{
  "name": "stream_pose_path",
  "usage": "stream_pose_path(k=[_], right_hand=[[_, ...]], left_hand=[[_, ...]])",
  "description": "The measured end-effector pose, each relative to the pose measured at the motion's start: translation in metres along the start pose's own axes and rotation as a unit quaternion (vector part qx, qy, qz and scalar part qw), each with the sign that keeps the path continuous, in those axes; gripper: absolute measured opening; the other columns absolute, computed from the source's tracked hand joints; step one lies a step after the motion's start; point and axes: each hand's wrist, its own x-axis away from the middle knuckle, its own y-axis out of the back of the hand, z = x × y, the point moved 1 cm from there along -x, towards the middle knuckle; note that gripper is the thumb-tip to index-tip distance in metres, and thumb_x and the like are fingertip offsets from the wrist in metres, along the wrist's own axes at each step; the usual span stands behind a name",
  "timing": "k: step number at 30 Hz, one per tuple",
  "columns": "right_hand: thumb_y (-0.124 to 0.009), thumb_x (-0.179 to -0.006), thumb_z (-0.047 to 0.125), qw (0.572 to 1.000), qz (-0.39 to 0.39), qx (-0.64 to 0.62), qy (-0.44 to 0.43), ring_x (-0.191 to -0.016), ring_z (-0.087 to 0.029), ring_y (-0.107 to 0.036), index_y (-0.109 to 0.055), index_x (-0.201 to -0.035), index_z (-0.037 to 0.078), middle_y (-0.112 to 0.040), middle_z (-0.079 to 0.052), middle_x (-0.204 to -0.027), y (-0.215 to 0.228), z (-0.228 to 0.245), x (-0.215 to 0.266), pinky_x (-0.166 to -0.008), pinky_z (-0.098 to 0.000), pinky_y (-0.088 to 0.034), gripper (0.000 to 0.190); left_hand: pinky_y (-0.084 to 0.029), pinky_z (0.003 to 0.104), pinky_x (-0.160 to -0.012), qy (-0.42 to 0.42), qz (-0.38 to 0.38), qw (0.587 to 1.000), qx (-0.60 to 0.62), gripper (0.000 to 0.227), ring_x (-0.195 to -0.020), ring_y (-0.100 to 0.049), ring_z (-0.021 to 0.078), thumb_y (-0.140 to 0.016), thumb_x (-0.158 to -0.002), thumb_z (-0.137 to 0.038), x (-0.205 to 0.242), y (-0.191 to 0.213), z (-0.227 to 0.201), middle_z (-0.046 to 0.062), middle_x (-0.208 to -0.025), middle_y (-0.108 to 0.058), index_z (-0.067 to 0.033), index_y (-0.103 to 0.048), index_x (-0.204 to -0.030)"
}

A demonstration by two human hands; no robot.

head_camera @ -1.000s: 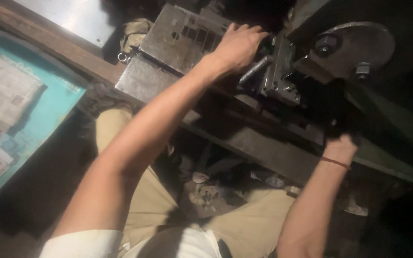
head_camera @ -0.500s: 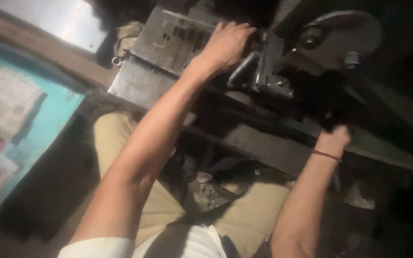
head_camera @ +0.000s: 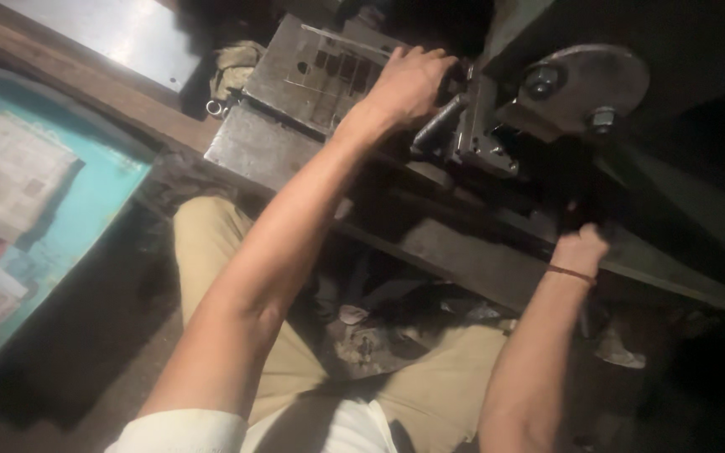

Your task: The person operates a metalworking machine, feeding a flat metal sheet into the device and guiding it through the mechanism. They use both hands to control the sheet's movement and position as it passes through the machine's rollers or blades.

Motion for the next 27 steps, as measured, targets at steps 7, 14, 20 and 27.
stream_pose_path(k=[7,14,20,27], right_hand=[[-0.039,-0.102,0.029,1.0,0.006,0.008,-0.002,-0.132,-0.033,-0.065,-0.066,-0.139,0.004,-0.07,-0.016,-0.141,0.002,0.002,-0.014,-0.105,-0.0427,-0.055,0.052],[-0.04,-0.104,0.03,0.998,-0.026,-0.02,-0.045,-0.134,-0.031,-0.063,-0.066,-0.138,0.005,-0.069,-0.015,-0.142,0.002,0.012,-0.012,-0.111,-0.0453,-0.052,0.049],[-0.048,-0.111,0.032,0.99,-0.009,0.141,0.0,-0.143,-0.03,-0.058,-0.062,-0.144,0.007,-0.065,-0.014,-0.149,0.009,0.034,-0.009,-0.128,-0.0456,-0.043,0.043],[-0.047,-0.109,0.032,0.997,0.016,0.074,-0.008,-0.145,-0.032,-0.057,-0.058,-0.147,0.005,-0.061,-0.017,-0.152,-0.001,0.026,-0.028,-0.126,-0.0475,-0.044,0.049]], left_hand=[[-0.031,0.063,-0.11,-0.043,-0.07,0.995,-0.049,0.062,-0.133,-0.049,0.0408,-0.062,-0.083,-0.005,0.001,0.002,0.001,0.016,-0.147,-0.055,-0.0106,-0.057,-0.145],[-0.036,0.061,-0.11,-0.036,-0.013,0.999,-0.033,0.047,-0.13,-0.055,0.035,-0.064,-0.094,-0.023,-0.005,0.01,-0.002,0.016,-0.143,-0.059,-0.015,-0.059,-0.14],[-0.045,0.057,-0.108,-0.001,0.066,0.997,0.035,0.04,-0.127,-0.062,0.0356,-0.056,-0.101,-0.019,-0.028,0.007,-0.011,0.018,-0.131,-0.067,-0.0026,-0.056,-0.138],[-0.036,0.063,-0.111,-0.016,0.017,1.0,0.021,0.049,-0.13,-0.058,0.0377,-0.054,-0.096,-0.006,-0.025,0.011,-0.015,0.018,-0.137,-0.063,-0.001,-0.05,-0.144]])
